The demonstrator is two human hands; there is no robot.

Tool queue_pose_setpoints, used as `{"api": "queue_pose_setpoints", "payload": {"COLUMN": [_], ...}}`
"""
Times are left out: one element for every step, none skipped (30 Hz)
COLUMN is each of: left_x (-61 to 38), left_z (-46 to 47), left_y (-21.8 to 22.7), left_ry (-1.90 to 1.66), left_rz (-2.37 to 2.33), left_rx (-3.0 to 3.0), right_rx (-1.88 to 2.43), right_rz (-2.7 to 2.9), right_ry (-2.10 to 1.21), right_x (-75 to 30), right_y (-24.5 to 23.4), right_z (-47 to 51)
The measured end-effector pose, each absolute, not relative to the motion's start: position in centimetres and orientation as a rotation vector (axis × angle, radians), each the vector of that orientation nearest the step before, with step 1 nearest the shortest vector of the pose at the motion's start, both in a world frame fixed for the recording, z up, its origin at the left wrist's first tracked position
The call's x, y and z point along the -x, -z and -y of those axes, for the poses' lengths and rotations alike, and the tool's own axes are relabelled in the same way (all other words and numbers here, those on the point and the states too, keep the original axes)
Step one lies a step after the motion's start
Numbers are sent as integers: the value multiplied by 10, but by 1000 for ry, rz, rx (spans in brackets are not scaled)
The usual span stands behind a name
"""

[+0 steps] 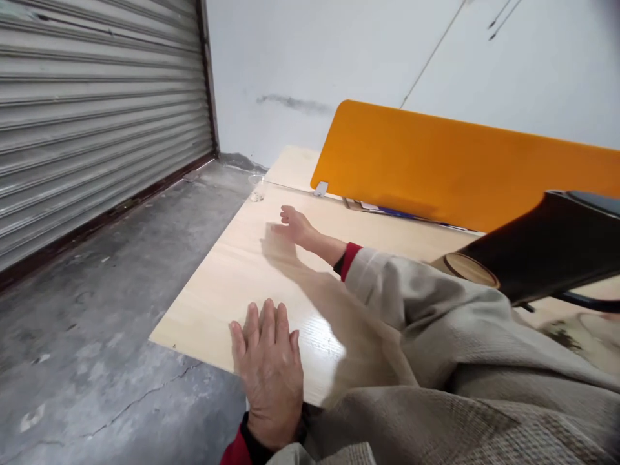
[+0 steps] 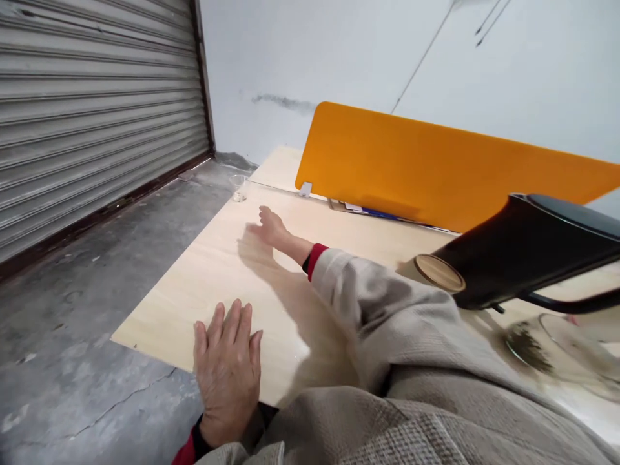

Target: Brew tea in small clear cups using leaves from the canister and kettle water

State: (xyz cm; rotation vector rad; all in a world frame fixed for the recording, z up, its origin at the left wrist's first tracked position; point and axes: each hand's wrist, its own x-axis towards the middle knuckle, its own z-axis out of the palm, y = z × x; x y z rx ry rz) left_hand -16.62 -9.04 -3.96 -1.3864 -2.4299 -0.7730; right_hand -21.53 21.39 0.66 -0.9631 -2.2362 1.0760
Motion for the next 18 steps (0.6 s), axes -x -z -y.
{"api": "queue_pose_setpoints", "payload": {"left_x": [167, 167, 168, 169, 170, 171, 172, 172, 173, 174, 175, 177, 178, 180, 183, 185, 188, 191], "left_z": [91, 91, 91, 91, 91, 91, 91, 90, 89, 89, 88, 87, 86, 86, 85, 85, 85, 84], "left_y": [39, 39, 39, 39, 39, 39, 40, 41, 41, 42, 43, 44, 44, 44, 44, 44, 44, 44], "left_ry": [775, 777, 780, 783, 789, 796, 803, 812, 822, 838, 858, 879, 891, 894, 895, 894, 901, 915], "left_rz": [2427, 2425, 2423, 2422, 2421, 2422, 2423, 2426, 2428, 2427, 2424, 2421, 2413, 2405, 2396, 2386, 2378, 2369], "left_rx": [1398, 1411, 1422, 1432, 1439, 1444, 1446, 1446, 1445, 1443, 1441, 1439, 1444, 1449, 1447, 1450, 1453, 1463], "right_rx": [970, 971, 960, 945, 925, 898, 872, 863, 879, 912, 957, 1002, 1048, 1092, 1133, 1172, 1212, 1256], "right_rz": [2262, 2276, 2275, 2268, 2260, 2262, 2266, 2266, 2265, 2259, 2245, 2223, 2195, 2161, 2121, 2078, 2032, 1981], "right_ry": [-1090, -1116, -1151, -1198, -1244, -1281, -1299, -1304, -1308, -1296, -1274, -1247, -1219, -1188, -1156, -1123, -1087, -1041], "right_x": [197, 179, 159, 139, 118, 95, 73, 49, 26, 3, -20, -42, -63, -84, -103, -122, -140, -159], "right_y": [-11, -14, -18, -22, -25, -28, -32, -35, -39, -42, -45, -47, -49, -51, -51, -51, -51, -50], "right_z": [-198, -182, -166, -151, -137, -122, -107, -91, -76, -62, -47, -34, -21, -9, 1, 10, 18, 24]}}
